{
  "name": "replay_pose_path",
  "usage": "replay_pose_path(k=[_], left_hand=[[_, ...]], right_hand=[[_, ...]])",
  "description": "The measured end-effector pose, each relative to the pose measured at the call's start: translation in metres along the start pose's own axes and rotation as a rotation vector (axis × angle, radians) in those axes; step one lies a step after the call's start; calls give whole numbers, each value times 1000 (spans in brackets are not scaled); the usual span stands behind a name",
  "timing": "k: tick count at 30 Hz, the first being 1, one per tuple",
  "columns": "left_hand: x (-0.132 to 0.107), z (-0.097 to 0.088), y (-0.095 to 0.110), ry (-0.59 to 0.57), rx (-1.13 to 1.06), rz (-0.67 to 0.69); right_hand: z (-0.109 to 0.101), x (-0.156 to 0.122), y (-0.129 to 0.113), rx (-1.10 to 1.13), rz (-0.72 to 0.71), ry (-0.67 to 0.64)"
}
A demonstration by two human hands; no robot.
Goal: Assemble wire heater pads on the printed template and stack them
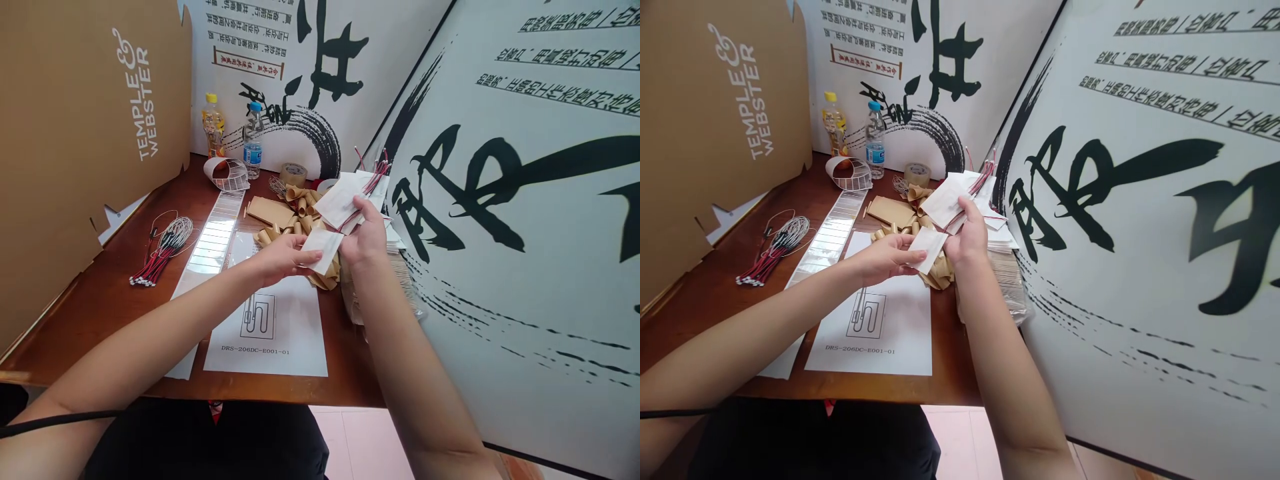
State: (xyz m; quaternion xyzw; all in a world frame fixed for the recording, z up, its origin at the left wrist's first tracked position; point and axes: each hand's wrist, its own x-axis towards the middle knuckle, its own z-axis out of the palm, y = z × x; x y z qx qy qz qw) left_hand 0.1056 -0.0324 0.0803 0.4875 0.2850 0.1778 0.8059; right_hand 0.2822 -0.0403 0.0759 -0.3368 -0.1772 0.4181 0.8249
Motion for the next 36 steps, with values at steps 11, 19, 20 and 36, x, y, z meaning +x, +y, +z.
replay_pose_path(k=[11, 19, 20, 36], left_hand=[[-24, -20, 5, -46, 115, -24], [-38, -25, -4, 24, 162, 13], [-41, -24, -7, 31, 160, 16], [-42, -43, 0, 11, 111, 245]], right_hand=[[13, -9, -13, 86, 207, 93], [13, -13, 2, 32, 102, 66], [13, -13, 3, 36, 85, 61], [6, -57, 23, -238, -203, 145]])
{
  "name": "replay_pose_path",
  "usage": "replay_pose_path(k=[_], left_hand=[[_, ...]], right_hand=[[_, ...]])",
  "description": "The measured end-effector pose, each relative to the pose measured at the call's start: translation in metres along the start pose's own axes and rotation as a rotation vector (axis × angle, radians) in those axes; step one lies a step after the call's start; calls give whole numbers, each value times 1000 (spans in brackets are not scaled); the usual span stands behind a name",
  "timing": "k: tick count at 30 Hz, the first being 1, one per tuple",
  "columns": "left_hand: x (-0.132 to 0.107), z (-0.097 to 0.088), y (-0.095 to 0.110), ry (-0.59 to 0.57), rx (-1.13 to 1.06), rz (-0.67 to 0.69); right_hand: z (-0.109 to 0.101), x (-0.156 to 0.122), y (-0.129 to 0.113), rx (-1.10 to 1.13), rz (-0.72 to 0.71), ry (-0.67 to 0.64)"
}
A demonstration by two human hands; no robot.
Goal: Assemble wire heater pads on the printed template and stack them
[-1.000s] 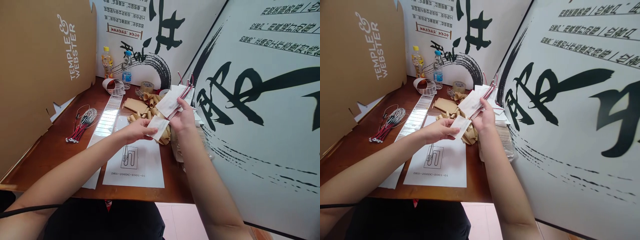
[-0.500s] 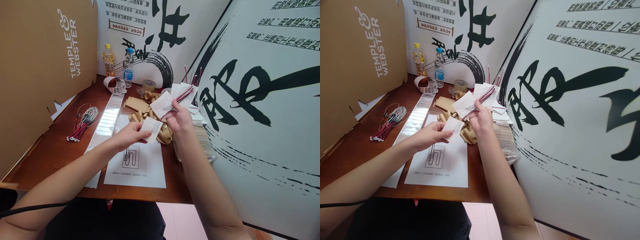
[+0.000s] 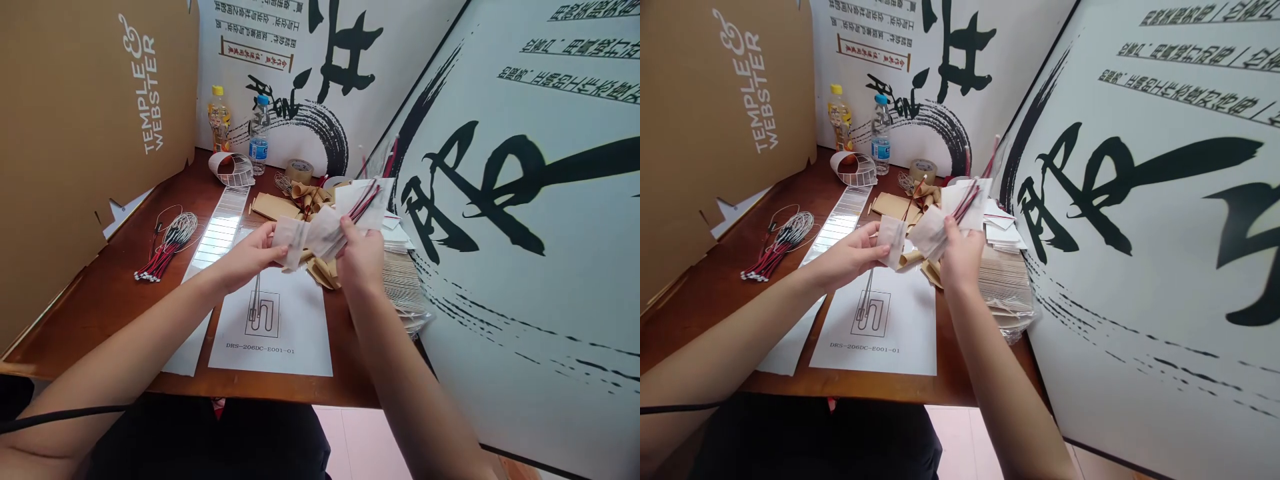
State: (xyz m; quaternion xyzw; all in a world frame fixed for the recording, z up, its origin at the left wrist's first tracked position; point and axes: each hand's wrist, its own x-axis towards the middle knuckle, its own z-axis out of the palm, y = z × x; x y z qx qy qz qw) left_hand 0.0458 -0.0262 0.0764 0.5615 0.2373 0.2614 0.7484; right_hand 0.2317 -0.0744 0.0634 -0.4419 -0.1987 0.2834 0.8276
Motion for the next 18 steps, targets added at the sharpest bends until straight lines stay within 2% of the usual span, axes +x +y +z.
replay_pose_path(k=[3, 7, 9, 13, 18], left_hand=[[10, 8, -4, 154, 126, 40], [13, 23, -7, 381, 537, 113], [12, 27, -7, 432, 690, 121], [12, 25, -7, 347, 651, 158], [9, 24, -12, 241, 599, 127]], right_hand=[[6, -32, 13, -66, 30, -127], [23, -56, 23, 20, 87, -88], [30, -57, 23, 79, 127, -25], [34, -51, 21, 148, 259, -8], [32, -47, 25, 119, 291, -46]])
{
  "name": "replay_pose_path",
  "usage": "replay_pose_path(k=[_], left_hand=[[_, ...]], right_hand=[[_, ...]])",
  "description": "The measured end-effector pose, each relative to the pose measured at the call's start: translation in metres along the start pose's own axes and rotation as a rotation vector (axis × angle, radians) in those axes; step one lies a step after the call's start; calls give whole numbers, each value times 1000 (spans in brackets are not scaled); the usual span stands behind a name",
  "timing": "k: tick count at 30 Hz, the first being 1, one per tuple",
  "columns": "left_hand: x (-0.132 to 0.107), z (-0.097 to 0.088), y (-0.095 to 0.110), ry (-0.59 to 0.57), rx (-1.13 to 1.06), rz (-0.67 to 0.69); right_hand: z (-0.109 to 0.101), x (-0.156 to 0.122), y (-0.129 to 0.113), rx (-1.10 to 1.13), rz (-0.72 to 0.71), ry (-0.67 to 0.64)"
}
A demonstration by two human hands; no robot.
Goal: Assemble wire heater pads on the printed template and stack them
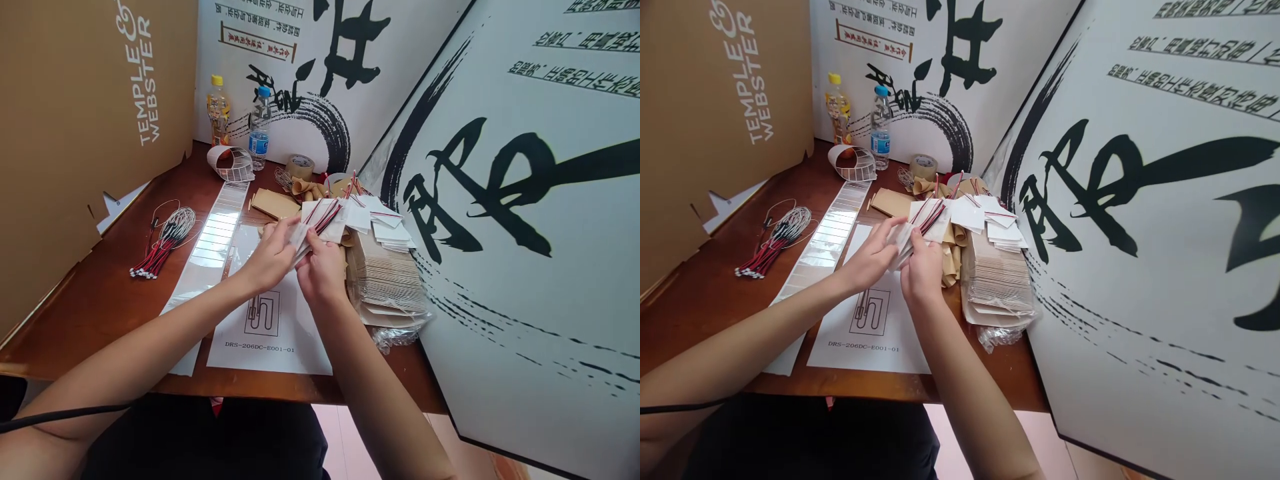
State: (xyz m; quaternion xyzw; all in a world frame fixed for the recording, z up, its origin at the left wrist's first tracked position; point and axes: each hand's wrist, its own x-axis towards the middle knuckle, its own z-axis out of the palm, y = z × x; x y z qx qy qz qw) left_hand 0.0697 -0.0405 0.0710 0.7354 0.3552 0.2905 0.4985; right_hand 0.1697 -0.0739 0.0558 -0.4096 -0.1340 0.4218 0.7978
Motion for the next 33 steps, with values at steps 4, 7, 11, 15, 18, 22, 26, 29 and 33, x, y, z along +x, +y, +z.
replay_pose_path(k=[4, 7, 11, 15, 18, 22, 26, 29, 33], left_hand=[[-2, -4, -1, -111, 16, -26], [-2, -8, -5, -170, 32, -20], [-2, -9, -10, -177, 27, 27], [-5, -8, -13, -112, 76, 114], [-4, -10, -14, -55, -4, 84], [5, -15, -18, 17, -377, -124], [11, -14, -21, 80, -640, -228], [9, -9, -20, 78, -710, -245], [4, -3, -15, 75, -826, -240]], right_hand=[[0, -2, 3, -7, -8, -13], [-2, -5, 3, -10, 2, -33], [-5, -8, 3, 35, 36, -82], [-6, -7, 3, 67, 36, -51], [-9, -6, 2, 32, 37, 18], [-15, -10, 2, -36, 27, 1], [-19, -22, 7, -95, 33, -55], [-20, -30, 11, -176, 40, -79], [-23, -37, 17, -429, -91, -118]])
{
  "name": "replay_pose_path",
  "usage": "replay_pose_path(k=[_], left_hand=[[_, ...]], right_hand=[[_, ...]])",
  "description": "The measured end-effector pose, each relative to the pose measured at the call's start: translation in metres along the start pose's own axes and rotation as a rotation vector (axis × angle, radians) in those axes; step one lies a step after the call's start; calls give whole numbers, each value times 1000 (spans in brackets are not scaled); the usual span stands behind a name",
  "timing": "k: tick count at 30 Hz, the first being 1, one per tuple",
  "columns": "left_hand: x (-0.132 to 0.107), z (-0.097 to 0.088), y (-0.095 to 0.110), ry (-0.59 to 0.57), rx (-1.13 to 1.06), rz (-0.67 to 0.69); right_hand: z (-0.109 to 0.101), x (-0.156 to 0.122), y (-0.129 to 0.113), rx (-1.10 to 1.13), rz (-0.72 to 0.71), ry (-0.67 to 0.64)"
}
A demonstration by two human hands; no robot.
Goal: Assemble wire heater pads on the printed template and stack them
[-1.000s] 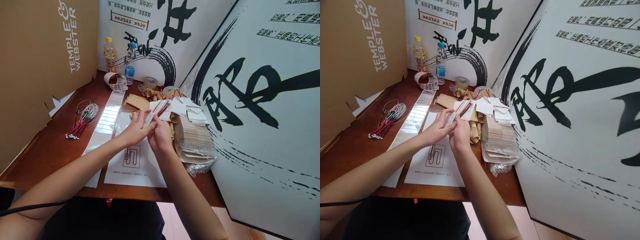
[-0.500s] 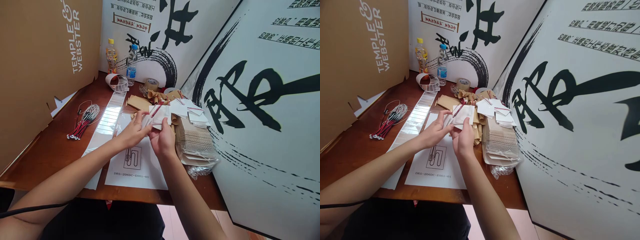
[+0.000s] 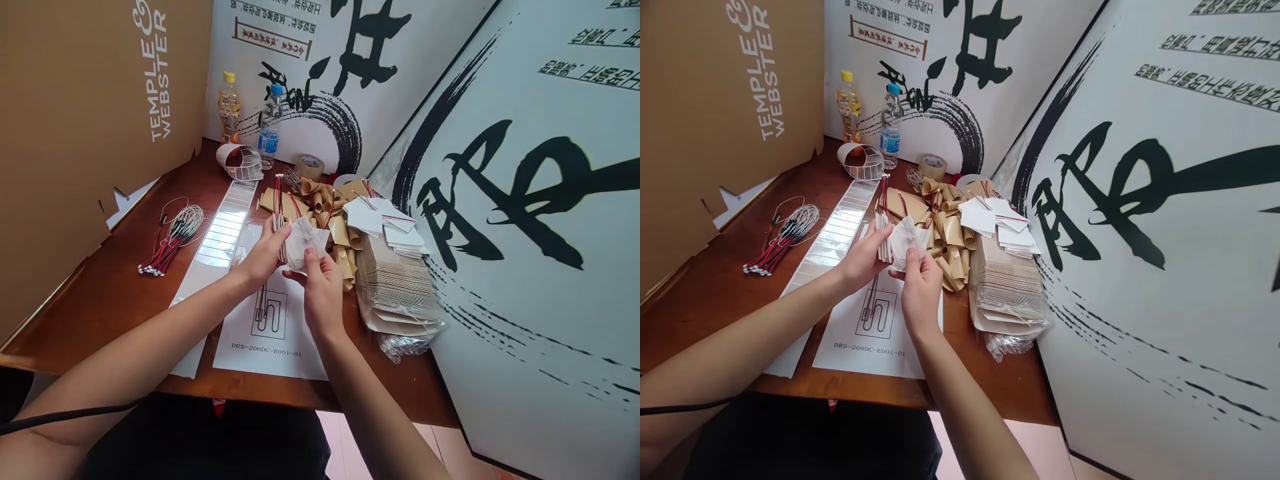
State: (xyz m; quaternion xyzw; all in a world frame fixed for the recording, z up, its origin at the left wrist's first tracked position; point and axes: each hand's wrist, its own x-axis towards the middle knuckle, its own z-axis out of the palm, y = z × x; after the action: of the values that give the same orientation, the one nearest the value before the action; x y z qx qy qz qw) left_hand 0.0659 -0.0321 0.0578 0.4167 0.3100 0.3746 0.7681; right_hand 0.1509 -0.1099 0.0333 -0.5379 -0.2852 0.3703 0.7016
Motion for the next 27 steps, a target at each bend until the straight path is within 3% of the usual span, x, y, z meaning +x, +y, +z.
replay_pose_path(k=[4, 8, 14, 19, 23, 27], left_hand=[[-4, 3, 1, -36, -102, -28], [-6, 3, 5, -23, -149, -67], [-4, -1, 8, 20, -189, -77], [-3, -2, 6, -27, -181, -45], [-3, -1, 7, -21, -235, -27], [-3, -2, 5, -77, -272, -19]], right_hand=[[2, -3, 2, -308, -231, -22], [5, -6, -2, -407, -339, -128], [-4, 0, -7, -442, -341, -342], [-13, 1, -7, -534, -269, -439], [-15, -6, -9, -717, -313, -474], [-12, -7, -10, -719, -313, -436]])
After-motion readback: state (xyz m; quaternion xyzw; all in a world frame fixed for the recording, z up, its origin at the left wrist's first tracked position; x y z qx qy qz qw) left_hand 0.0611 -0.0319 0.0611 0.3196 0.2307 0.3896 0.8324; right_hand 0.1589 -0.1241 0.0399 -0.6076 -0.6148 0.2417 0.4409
